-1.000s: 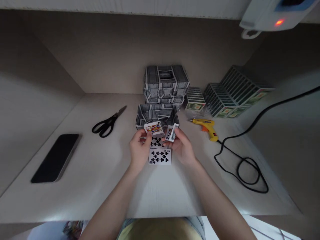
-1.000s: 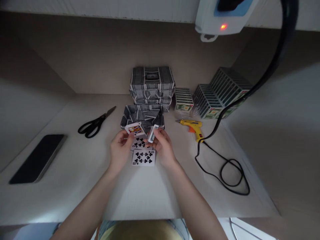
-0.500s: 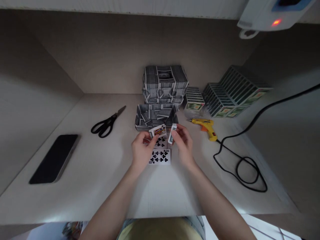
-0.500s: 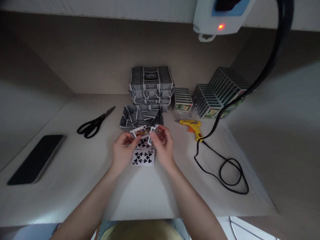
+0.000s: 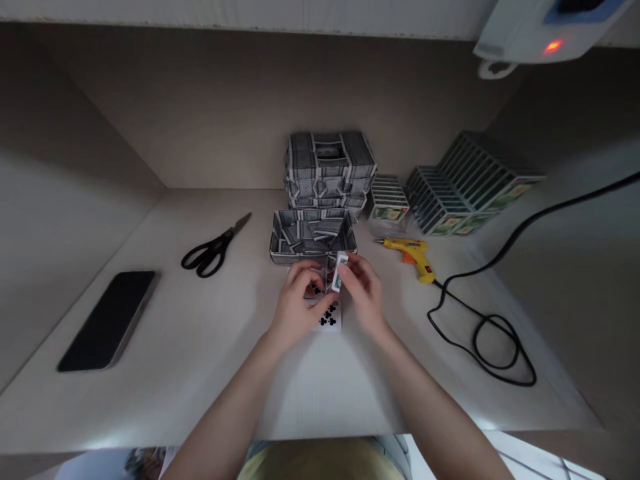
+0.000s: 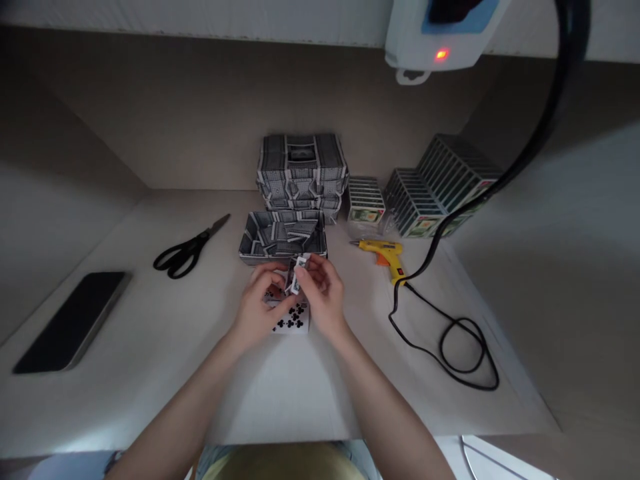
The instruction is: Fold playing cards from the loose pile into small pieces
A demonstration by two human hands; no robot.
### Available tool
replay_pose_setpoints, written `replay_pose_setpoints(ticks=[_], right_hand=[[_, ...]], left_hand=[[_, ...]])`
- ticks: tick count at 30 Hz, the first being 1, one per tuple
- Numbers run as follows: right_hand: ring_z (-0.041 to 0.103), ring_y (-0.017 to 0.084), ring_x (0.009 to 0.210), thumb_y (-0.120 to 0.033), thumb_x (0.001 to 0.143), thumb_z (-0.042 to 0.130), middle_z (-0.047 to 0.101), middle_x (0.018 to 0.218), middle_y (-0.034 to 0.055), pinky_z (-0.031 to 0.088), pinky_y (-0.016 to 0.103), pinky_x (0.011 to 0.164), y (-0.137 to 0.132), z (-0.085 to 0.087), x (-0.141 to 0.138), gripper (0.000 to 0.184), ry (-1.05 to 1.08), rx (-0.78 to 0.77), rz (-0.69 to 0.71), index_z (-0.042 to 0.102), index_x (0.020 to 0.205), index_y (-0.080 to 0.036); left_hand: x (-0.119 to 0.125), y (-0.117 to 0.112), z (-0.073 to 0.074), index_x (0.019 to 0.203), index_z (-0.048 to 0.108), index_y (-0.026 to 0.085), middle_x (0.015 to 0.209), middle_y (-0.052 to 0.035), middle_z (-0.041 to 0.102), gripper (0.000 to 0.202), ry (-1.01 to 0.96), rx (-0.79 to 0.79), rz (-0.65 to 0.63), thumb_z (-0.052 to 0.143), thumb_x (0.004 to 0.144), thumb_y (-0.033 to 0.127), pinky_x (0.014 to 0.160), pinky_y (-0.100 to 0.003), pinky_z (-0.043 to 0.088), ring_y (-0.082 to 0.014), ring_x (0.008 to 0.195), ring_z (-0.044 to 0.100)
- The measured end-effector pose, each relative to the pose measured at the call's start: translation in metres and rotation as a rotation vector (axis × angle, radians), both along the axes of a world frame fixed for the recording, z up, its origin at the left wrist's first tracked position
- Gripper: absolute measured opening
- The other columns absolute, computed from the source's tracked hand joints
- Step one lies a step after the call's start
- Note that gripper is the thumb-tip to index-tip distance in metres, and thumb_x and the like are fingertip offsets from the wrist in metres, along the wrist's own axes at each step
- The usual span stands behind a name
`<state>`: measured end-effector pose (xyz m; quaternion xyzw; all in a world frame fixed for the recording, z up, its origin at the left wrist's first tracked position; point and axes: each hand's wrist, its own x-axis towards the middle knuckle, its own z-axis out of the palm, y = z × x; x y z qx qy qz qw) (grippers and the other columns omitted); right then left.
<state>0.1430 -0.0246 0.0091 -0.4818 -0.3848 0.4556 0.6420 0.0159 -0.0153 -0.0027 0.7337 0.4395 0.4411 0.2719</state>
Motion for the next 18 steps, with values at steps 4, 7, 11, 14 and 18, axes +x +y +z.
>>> replay_pose_setpoints(ticks=[4, 7, 11, 14, 18], right_hand=[[0.059, 0.018, 0.084, -0.038, 0.069, 0.065, 0.063, 0.09, 0.0032, 0.047, 0.033, 0.076, 0.0, 0.0, 0.0, 0.03, 0.014, 0.001, 0.011, 0.058, 0.094, -0.023], [0.058, 0.018, 0.083, -0.038, 0.068, 0.066, 0.063, 0.089, 0.0033, 0.047, 0.033, 0.075, 0.0, 0.0, 0.0, 0.03, 0.018, -0.014, 0.012, 0.058, 0.093, -0.023], [0.058, 0.018, 0.083, -0.038, 0.068, 0.066, 0.063, 0.09, 0.0035, 0.047, 0.033, 0.076, 0.0, 0.001, -0.001, 0.029, 0.019, -0.022, 0.024, 0.059, 0.092, -0.024], [0.058, 0.018, 0.085, -0.037, 0.069, 0.065, 0.063, 0.091, 0.004, 0.046, 0.033, 0.078, 0.001, 0.001, -0.001, 0.028, 0.016, -0.018, 0.028, 0.06, 0.092, -0.023], [0.059, 0.018, 0.086, -0.037, 0.068, 0.067, 0.063, 0.094, 0.0044, 0.046, 0.034, 0.08, 0.001, 0.0, -0.001, 0.03, 0.027, -0.009, 0.04, 0.061, 0.093, -0.023]], left_hand=[[-0.002, -0.001, 0.002, 0.074, 0.049, 0.018, 0.111, -0.007, 0.05, 0.014, 0.014, 0.033, -0.029, 0.062, 0.072, 0.02, 0.072, -0.027, 0.047, -0.0173, 0.099, 0.052], [-0.002, -0.001, 0.002, 0.073, 0.048, 0.018, 0.112, -0.0071, 0.05, 0.014, 0.033, 0.043, -0.024, 0.062, 0.072, 0.019, 0.071, -0.029, 0.047, -0.0172, 0.094, 0.053], [-0.002, 0.0, -0.006, 0.09, 0.046, 0.02, 0.117, -0.0082, 0.045, 0.026, -0.05, 0.019, -0.001, 0.06, 0.07, 0.012, 0.062, -0.026, 0.046, -0.0096, 0.072, 0.053], [-0.002, 0.002, -0.01, 0.115, 0.036, 0.022, 0.118, -0.0092, 0.041, 0.056, -0.117, 0.014, 0.022, 0.058, 0.067, 0.005, 0.057, -0.023, 0.045, -0.0057, 0.063, 0.049], [-0.003, 0.002, -0.007, 0.123, 0.038, 0.026, 0.119, -0.0081, 0.038, 0.066, -0.009, 0.011, 0.043, 0.052, 0.065, 0.0, 0.06, -0.024, 0.048, -0.0049, 0.062, 0.048]])
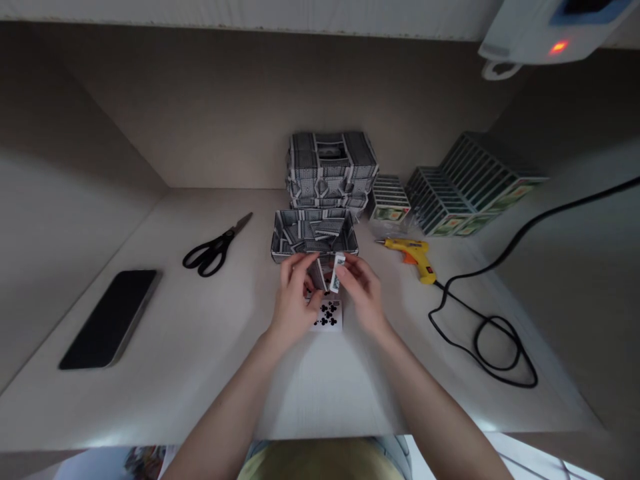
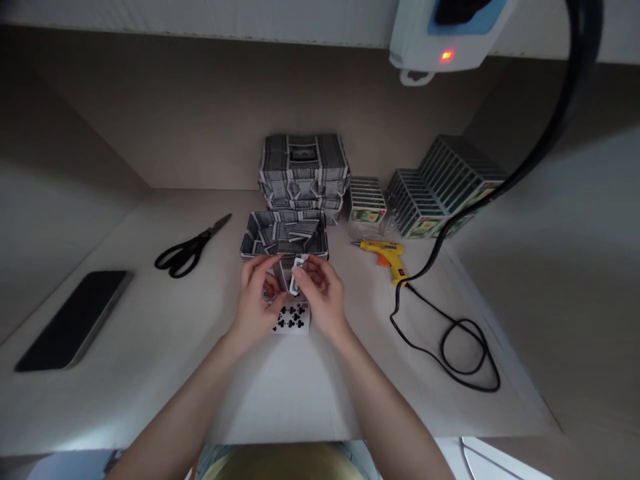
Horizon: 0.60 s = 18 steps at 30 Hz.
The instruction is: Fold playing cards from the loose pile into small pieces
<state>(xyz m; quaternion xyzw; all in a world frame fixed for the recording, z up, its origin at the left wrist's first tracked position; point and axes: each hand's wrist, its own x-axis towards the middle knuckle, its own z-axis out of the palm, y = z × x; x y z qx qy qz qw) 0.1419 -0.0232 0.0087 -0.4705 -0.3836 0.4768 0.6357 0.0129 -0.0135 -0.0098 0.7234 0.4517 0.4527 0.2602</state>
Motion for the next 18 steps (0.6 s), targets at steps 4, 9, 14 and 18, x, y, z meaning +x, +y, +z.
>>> replay_pose_setpoints(ticks=[4, 9, 14, 18], right_hand=[[0.06, 0.019, 0.086, -0.036, 0.066, 0.069, 0.064, 0.095, 0.0045, 0.047, 0.035, 0.079, 0.0, 0.0, 0.0, 0.033, -0.01, -0.008, 0.049, 0.061, 0.096, -0.023], [0.06, 0.019, 0.086, -0.035, 0.066, 0.069, 0.064, 0.095, 0.0046, 0.048, 0.033, 0.077, 0.0, 0.0, -0.001, 0.036, -0.024, -0.021, 0.069, 0.061, 0.099, -0.023], [0.06, 0.019, 0.086, -0.034, 0.064, 0.071, 0.065, 0.096, 0.0046, 0.049, 0.033, 0.076, 0.001, -0.005, 0.0, 0.038, -0.068, -0.015, 0.065, 0.061, 0.099, -0.023], [0.06, 0.019, 0.085, -0.032, 0.063, 0.073, 0.065, 0.096, 0.0049, 0.048, 0.034, 0.077, 0.001, -0.012, 0.0, 0.043, -0.129, 0.013, 0.069, 0.061, 0.102, -0.024]], left_hand=[[0.0, -0.002, 0.003, 0.121, 0.044, 0.027, 0.119, -0.0068, 0.039, 0.066, 0.066, 0.002, -0.019, 0.047, 0.063, -0.004, 0.062, -0.024, 0.05, -0.0078, 0.069, 0.051], [0.0, -0.003, 0.007, 0.116, 0.046, 0.024, 0.119, -0.0073, 0.04, 0.06, 0.023, 0.031, 0.017, 0.048, 0.062, -0.003, 0.059, -0.024, 0.05, -0.0049, 0.061, 0.048], [0.0, -0.003, 0.01, 0.115, 0.046, 0.024, 0.122, -0.0075, 0.045, 0.059, 0.018, 0.033, 0.032, 0.05, 0.061, -0.001, 0.061, -0.025, 0.05, -0.0069, 0.064, 0.051], [0.001, -0.004, 0.008, 0.118, 0.046, 0.024, 0.121, -0.0075, 0.048, 0.059, 0.033, 0.028, 0.011, 0.05, 0.064, 0.0, 0.063, -0.024, 0.051, -0.0116, 0.077, 0.056]])
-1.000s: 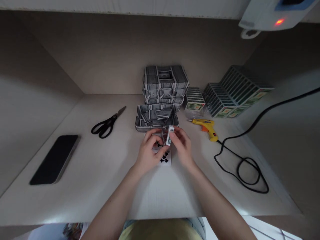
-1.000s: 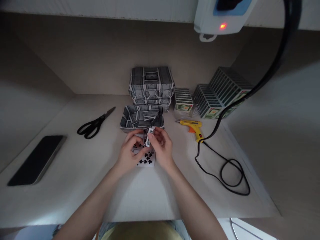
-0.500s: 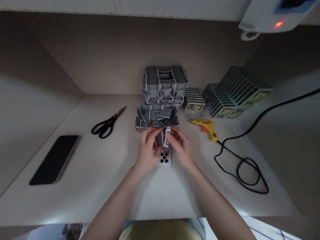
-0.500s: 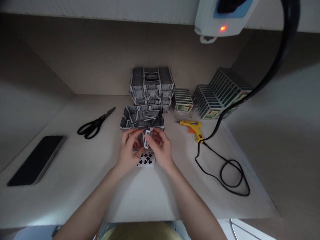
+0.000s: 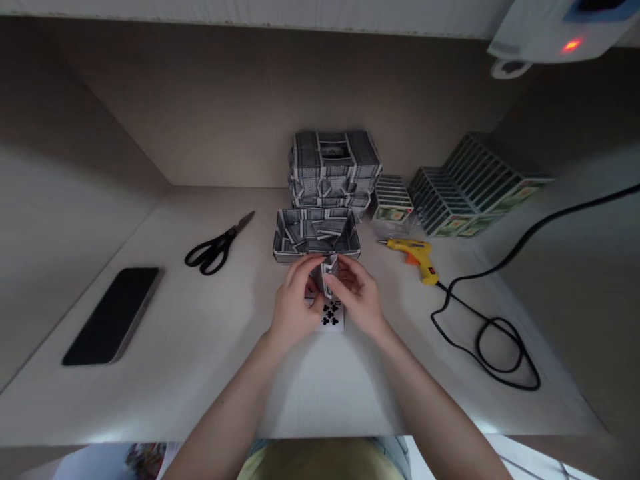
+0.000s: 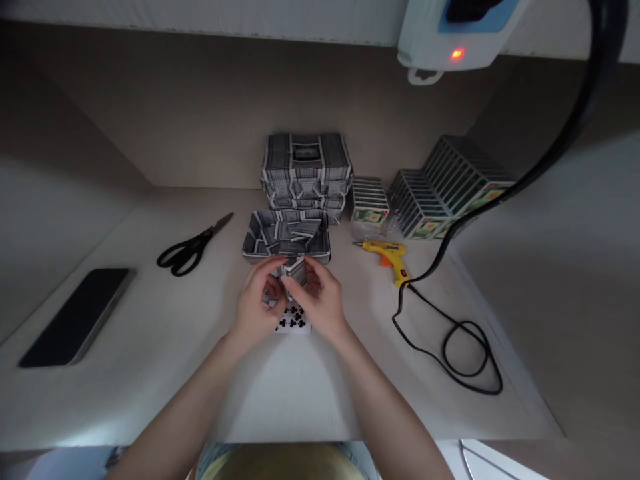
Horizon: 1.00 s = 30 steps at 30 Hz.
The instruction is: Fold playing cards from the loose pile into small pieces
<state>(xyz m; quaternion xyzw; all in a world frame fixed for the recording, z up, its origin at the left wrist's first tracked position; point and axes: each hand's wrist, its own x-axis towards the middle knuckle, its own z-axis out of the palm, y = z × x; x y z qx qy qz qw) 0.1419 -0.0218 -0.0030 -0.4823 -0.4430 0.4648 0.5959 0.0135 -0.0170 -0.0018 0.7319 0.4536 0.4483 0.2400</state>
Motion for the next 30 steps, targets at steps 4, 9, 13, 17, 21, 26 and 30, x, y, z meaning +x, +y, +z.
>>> replay_pose_setpoints(ticks=[4, 9, 13, 17, 21, 26, 30], right_hand=[[0.06, 0.018, 0.084, -0.032, 0.065, 0.071, 0.064, 0.098, 0.005, 0.048, 0.033, 0.075, 0.0, -0.003, 0.0, 0.043, -0.064, 0.02, 0.019, 0.059, 0.105, -0.024], [0.06, 0.017, 0.08, -0.033, 0.065, 0.071, 0.064, 0.097, 0.0041, 0.048, 0.032, 0.074, 0.001, -0.004, 0.0, 0.041, -0.05, -0.01, 0.054, 0.06, 0.103, -0.025], [0.06, 0.017, 0.08, -0.035, 0.066, 0.07, 0.064, 0.094, 0.0037, 0.048, 0.031, 0.075, 0.002, -0.002, 0.001, 0.038, -0.078, -0.041, 0.062, 0.061, 0.101, -0.024], [0.06, 0.017, 0.084, -0.038, 0.066, 0.069, 0.064, 0.095, 0.0035, 0.047, 0.031, 0.075, 0.002, 0.003, 0.001, 0.036, -0.036, -0.067, 0.082, 0.061, 0.099, -0.024], [0.06, 0.018, 0.084, -0.04, 0.066, 0.068, 0.066, 0.094, 0.004, 0.048, 0.03, 0.074, 0.002, 0.004, 0.0, 0.037, 0.005, -0.092, 0.127, 0.062, 0.098, -0.022], [0.06, 0.018, 0.083, -0.039, 0.065, 0.07, 0.066, 0.092, 0.0041, 0.047, 0.03, 0.072, 0.002, 0.005, 0.0, 0.04, 0.072, -0.122, 0.14, 0.062, 0.099, -0.021], [0.06, 0.018, 0.084, -0.035, 0.065, 0.07, 0.066, 0.093, 0.0038, 0.046, 0.03, 0.072, 0.001, 0.008, 0.002, 0.04, 0.162, -0.154, 0.193, 0.061, 0.102, -0.022]], left_hand=[[0.0, 0.0, -0.001, 0.118, 0.047, 0.024, 0.121, -0.0073, 0.049, 0.058, 0.014, 0.006, -0.014, 0.048, 0.066, 0.0, 0.067, -0.025, 0.052, -0.0167, 0.094, 0.057], [-0.001, 0.001, 0.001, 0.119, 0.048, 0.025, 0.123, -0.0057, 0.051, 0.059, 0.023, 0.009, -0.034, 0.045, 0.067, -0.002, 0.07, -0.025, 0.053, -0.0176, 0.104, 0.054], [-0.002, 0.002, 0.0, 0.122, 0.047, 0.026, 0.125, -0.0042, 0.051, 0.062, 0.028, -0.002, -0.054, 0.046, 0.067, -0.002, 0.072, -0.024, 0.053, -0.0169, 0.105, 0.054], [-0.002, 0.002, -0.001, 0.126, 0.045, 0.027, 0.128, -0.0044, 0.05, 0.063, 0.039, -0.01, -0.068, 0.047, 0.069, 0.001, 0.073, -0.025, 0.054, -0.0169, 0.105, 0.056], [-0.002, 0.001, -0.001, 0.128, 0.043, 0.027, 0.128, -0.003, 0.051, 0.063, 0.058, -0.002, -0.062, 0.049, 0.07, 0.002, 0.082, -0.028, 0.052, -0.0169, 0.108, 0.054], [-0.001, -0.001, -0.003, 0.129, 0.042, 0.026, 0.129, -0.0024, 0.051, 0.064, 0.048, -0.003, -0.078, 0.048, 0.07, 0.003, 0.084, -0.026, 0.052, -0.0161, 0.108, 0.055], [-0.001, -0.001, -0.006, 0.131, 0.041, 0.026, 0.129, -0.0034, 0.051, 0.065, 0.025, 0.026, -0.097, 0.047, 0.071, 0.003, 0.078, -0.025, 0.053, -0.0159, 0.106, 0.056]])
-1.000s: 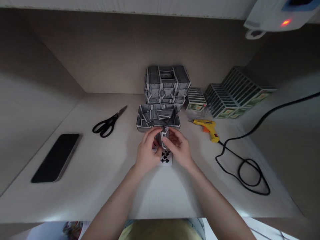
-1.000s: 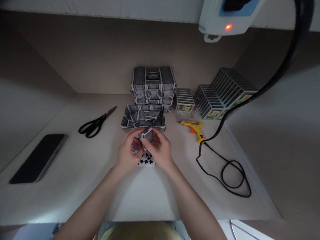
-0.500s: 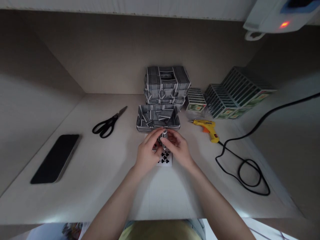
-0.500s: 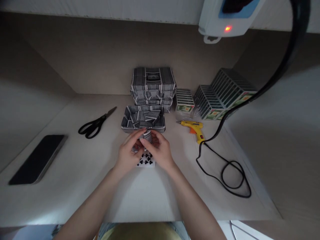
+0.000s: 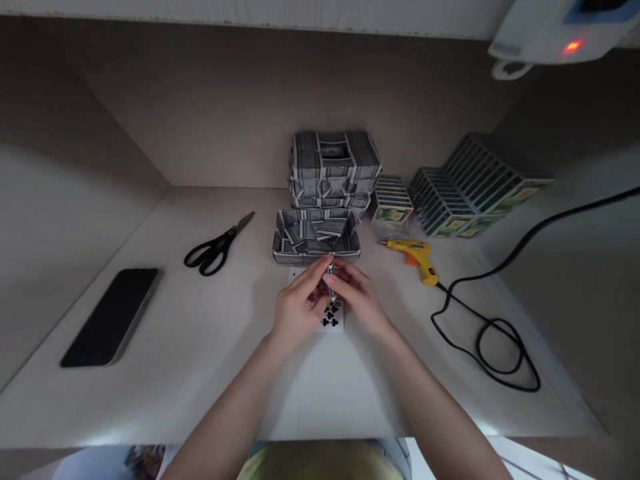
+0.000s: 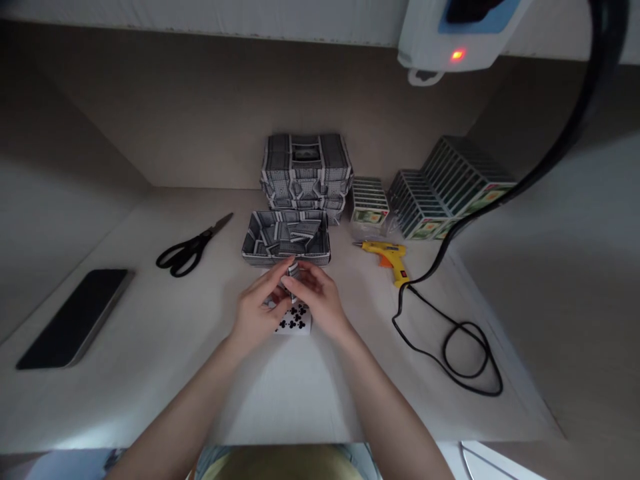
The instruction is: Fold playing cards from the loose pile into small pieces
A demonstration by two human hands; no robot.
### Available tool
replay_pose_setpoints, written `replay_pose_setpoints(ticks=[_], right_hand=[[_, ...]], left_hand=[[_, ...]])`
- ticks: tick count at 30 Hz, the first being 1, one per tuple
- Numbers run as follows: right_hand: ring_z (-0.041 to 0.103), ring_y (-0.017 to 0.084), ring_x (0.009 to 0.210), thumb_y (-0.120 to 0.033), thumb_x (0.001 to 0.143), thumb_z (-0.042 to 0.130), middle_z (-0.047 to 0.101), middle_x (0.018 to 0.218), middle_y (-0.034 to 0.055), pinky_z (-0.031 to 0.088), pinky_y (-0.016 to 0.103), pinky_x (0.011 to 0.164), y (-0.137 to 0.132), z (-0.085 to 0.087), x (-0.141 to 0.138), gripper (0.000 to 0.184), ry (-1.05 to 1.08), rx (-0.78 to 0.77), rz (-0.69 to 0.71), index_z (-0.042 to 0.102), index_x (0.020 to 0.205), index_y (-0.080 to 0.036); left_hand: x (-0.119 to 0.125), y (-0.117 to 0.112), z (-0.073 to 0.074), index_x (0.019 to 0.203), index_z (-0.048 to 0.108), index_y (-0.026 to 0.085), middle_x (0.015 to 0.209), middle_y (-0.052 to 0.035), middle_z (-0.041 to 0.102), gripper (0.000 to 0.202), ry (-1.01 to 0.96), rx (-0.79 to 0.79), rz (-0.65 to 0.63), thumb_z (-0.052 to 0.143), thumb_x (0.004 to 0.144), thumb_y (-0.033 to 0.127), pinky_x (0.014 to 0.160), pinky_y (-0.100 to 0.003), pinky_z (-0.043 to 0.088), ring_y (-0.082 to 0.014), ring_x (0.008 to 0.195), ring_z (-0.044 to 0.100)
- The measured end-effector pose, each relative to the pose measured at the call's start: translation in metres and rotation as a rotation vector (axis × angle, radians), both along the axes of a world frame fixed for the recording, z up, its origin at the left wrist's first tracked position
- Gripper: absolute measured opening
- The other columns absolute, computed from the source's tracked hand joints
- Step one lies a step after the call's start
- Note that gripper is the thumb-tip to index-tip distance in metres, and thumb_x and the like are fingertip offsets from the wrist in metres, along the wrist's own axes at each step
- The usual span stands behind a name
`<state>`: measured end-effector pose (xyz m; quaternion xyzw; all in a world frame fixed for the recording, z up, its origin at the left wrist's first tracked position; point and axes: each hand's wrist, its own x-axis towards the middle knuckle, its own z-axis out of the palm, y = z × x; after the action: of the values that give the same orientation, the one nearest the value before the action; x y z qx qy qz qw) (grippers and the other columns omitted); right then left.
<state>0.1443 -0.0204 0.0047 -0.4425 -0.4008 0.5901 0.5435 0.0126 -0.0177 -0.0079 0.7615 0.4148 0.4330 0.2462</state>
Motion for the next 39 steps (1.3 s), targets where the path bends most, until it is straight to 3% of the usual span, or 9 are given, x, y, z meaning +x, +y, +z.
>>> replay_pose_setpoints(ticks=[8, 18, 23, 27, 33, 39], right_hand=[[0.06, 0.017, 0.083, -0.029, 0.06, 0.074, 0.065, 0.093, 0.0031, 0.045, 0.03, 0.073, 0.001, -0.004, 0.003, 0.04, 0.161, -0.048, 0.006, 0.063, 0.097, -0.021], [0.058, 0.017, 0.075, -0.027, 0.056, 0.076, 0.063, 0.089, 0.0022, 0.043, 0.025, 0.057, -0.001, 0.002, 0.005, 0.041, 0.175, -0.116, 0.001, 0.061, 0.094, -0.021], [0.054, 0.014, 0.061, -0.026, 0.062, 0.071, 0.059, 0.067, -0.0012, 0.039, 0.024, 0.051, -0.004, 0.007, 0.005, 0.022, 0.195, -0.093, 0.081, 0.06, 0.079, -0.018], [0.052, 0.014, 0.058, -0.027, 0.064, 0.07, 0.057, 0.064, -0.0008, 0.035, 0.024, 0.048, -0.005, 0.01, 0.006, 0.018, 0.149, -0.079, 0.111, 0.06, 0.075, -0.017], [0.053, 0.013, 0.063, -0.028, 0.064, 0.07, 0.059, 0.071, -0.0012, 0.039, 0.025, 0.055, -0.003, 0.002, 0.002, 0.022, 0.139, -0.043, -0.001, 0.062, 0.082, -0.019], [0.056, 0.016, 0.075, -0.032, 0.062, 0.072, 0.063, 0.083, 0.0011, 0.044, 0.03, 0.07, -0.001, -0.006, -0.002, 0.035, 0.071, -0.003, -0.12, 0.061, 0.092, -0.02]], left_hand=[[0.003, 0.0, -0.003, 0.13, 0.041, 0.027, 0.13, -0.0039, 0.049, 0.06, 0.012, 0.053, 0.015, 0.047, 0.074, 0.006, 0.08, -0.025, 0.053, -0.0163, 0.108, 0.054], [0.002, 0.001, -0.004, 0.127, 0.044, 0.029, 0.126, -0.0026, 0.052, 0.057, 0.057, 0.139, 0.03, 0.055, 0.074, 0.012, 0.094, -0.033, 0.047, -0.0178, 0.112, 0.052], [0.003, -0.002, -0.002, 0.128, 0.044, 0.029, 0.124, -0.0032, 0.053, 0.062, -0.002, 0.132, 0.008, 0.057, 0.07, 0.009, 0.093, -0.032, 0.047, -0.0178, 0.11, 0.053], [0.004, -0.003, 0.0, 0.127, 0.044, 0.029, 0.121, -0.0037, 0.054, 0.064, -0.055, 0.14, -0.009, 0.059, 0.068, 0.008, 0.092, -0.032, 0.047, -0.0184, 0.109, 0.053], [0.004, -0.001, -0.001, 0.129, 0.041, 0.031, 0.126, -0.0058, 0.044, 0.065, -0.014, 0.033, -0.008, 0.06, 0.071, 0.01, 0.074, -0.025, 0.053, -0.0159, 0.099, 0.054], [0.0, 0.002, -0.002, 0.128, 0.043, 0.033, 0.112, -0.0049, 0.039, 0.063, 0.058, 0.035, 0.043, 0.058, 0.071, 0.011, 0.075, -0.027, 0.052, -0.011, 0.083, 0.052]])
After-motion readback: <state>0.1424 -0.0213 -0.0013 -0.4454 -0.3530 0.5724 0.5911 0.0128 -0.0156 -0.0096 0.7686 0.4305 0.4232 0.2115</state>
